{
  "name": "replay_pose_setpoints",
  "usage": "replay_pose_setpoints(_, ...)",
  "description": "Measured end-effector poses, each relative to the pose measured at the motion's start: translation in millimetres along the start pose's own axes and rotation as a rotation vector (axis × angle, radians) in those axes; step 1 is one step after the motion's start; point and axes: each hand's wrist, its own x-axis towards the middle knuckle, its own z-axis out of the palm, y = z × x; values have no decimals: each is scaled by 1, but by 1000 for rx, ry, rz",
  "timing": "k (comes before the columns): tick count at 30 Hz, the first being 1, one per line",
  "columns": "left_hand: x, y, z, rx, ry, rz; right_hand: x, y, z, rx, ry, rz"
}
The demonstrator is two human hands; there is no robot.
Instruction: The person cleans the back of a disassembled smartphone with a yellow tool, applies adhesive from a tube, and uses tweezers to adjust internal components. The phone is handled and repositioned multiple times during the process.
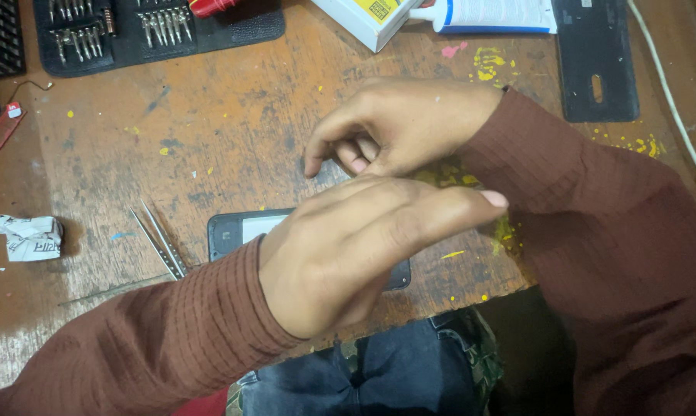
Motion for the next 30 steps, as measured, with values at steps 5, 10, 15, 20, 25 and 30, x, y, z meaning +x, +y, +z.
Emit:
replay_pose_setpoints(5, 2, -1, -1, 48, 0, 18, -1, 0, 0, -7, 12, -18)
replay_pose_setpoints(10, 0, -8, 3, 28, 53, 10, -2, -1, -2, 17, 0, -23)
replay_pose_setpoints(15, -2, -9, 3, 9, 67, -3, -3, -3, -1, -1, 8, -7)
replay_pose_setpoints(20, -2, -9, 1, 40, 58, 43, -1, -1, -1, -7, 9, -22)
replay_pose_setpoints(25, -2, -8, 1, 60, 48, 36, -2, 0, -1, -3, 9, -21)
replay_pose_setpoints(30, -2, -8, 1, 54, 46, 44, -2, -1, 0, -2, 6, 18)
